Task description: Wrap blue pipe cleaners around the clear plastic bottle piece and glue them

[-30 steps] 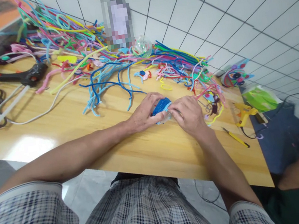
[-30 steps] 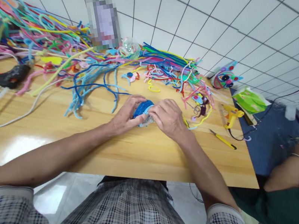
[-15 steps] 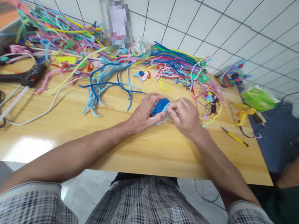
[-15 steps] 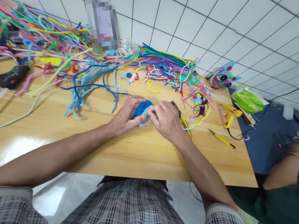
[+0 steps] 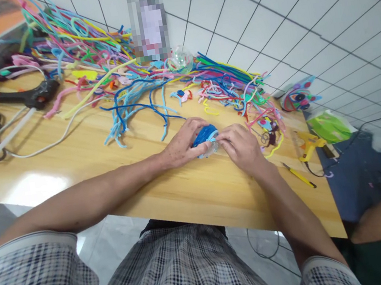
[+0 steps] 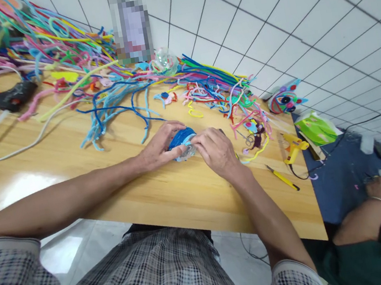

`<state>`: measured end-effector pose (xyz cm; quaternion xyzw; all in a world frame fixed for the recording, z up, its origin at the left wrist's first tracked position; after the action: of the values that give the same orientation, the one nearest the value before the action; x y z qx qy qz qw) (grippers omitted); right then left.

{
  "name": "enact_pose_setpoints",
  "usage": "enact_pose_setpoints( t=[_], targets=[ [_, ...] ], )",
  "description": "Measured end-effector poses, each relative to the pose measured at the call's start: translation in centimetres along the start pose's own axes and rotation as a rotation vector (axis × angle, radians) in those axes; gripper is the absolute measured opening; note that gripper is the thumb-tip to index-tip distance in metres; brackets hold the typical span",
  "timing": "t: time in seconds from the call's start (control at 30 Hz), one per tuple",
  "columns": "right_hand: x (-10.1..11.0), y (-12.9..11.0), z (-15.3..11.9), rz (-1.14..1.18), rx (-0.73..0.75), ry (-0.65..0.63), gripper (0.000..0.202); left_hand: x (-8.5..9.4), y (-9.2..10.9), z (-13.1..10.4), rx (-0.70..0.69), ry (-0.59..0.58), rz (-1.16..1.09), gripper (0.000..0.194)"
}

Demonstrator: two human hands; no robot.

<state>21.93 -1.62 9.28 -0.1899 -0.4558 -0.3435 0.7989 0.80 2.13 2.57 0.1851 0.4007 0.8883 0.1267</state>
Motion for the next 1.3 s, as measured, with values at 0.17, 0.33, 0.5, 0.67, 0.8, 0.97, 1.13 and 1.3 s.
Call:
enact_pose_setpoints(
  t=[0.17, 0.33, 0.5, 0.67, 0.8, 0.97, 1.13, 1.3],
  targets=[
    [0.0, 0.5, 0.5, -0.057, 0.086, -0.026, 0.016, 0.0, 0.1, 0.1, 0.002, -0.005, -0.005, 0.047],
    [0.0, 0.9, 1.2, -0.090, 0.121, -0.036, 0.015, 0.1, 0.0, 0.0, -0.002, -0.018, 0.008, 0.047],
    [-0.1, 1.5, 1.2, -0.060, 0.057, -0.020, 0.013, 0.2, -0.2, 0.0, 0.010, 0.011, -0.018, 0.048],
    [-0.5, 1.8, 0.7, 0.038, -0.025, 0.060, 0.015, 0.1, -0.1, 0.0, 0.004, 0.000, -0.003, 0.047],
    [-0.8, 1.3, 0.5, 0.083, -0.079, 0.092, 0.016, -0.1, 0.1, 0.0, -0.013, -0.001, 0.004, 0.046],
    [-0.7, 0.5, 0.2, 0.088, -0.177, 0.095, 0.015, -0.2, 0.2, -0.1, -0.015, 0.005, 0.000, 0.047],
    [-0.9, -0.2, -0.2, 0.070, -0.191, 0.177, 0.014, -0.2, 0.1, -0.3, -0.042, 0.003, 0.025, 0.048],
    [-1.2, -0.4, -0.3, 0.073, -0.262, 0.212, 0.015, -0.1, 0.1, -0.4, -0.029, -0.012, 0.037, 0.049]
  ],
)
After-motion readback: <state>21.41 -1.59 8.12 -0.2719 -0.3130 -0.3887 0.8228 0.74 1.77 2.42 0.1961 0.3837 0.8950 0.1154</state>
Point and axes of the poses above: each hand's wrist, its own z-axis towards the middle knuckle, its own x-axis out of the back of the hand, y = z × x, the point moved 3 cm from there along z, towards the middle knuckle, and after that the axes turned 11 degrees about -z, right-handed, at the moved point
